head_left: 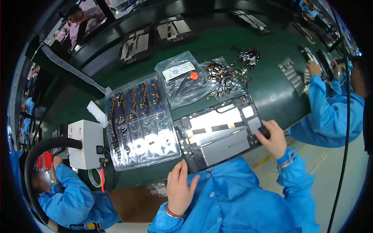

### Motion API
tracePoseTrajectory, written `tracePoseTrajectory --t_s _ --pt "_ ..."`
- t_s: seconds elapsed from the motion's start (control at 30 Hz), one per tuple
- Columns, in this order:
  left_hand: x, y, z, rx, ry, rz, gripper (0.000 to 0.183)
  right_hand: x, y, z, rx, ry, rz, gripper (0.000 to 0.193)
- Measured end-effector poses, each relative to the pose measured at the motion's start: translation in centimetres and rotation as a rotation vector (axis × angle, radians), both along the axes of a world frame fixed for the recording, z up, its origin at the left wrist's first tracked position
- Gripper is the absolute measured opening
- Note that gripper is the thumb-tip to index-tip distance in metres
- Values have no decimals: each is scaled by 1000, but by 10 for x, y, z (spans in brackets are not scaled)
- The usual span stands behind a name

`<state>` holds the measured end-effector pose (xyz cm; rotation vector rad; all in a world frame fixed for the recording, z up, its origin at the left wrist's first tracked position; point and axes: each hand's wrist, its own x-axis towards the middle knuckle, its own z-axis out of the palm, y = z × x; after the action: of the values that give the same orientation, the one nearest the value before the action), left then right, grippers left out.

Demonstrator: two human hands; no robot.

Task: Assembling electronic components and ribbon cables inside a tablet device.

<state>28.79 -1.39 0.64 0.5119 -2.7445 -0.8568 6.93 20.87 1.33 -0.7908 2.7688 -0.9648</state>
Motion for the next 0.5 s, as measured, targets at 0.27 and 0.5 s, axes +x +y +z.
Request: tracePoseTrajectory --t_s 0.27,0.5 --pt "8 13 9 197 277 192 48 28 27 2 -1026 -919 -108 43" --pt "-47 -16 66 341 381 -31 54 -88 -13 39 -1101 -721 -43 27"
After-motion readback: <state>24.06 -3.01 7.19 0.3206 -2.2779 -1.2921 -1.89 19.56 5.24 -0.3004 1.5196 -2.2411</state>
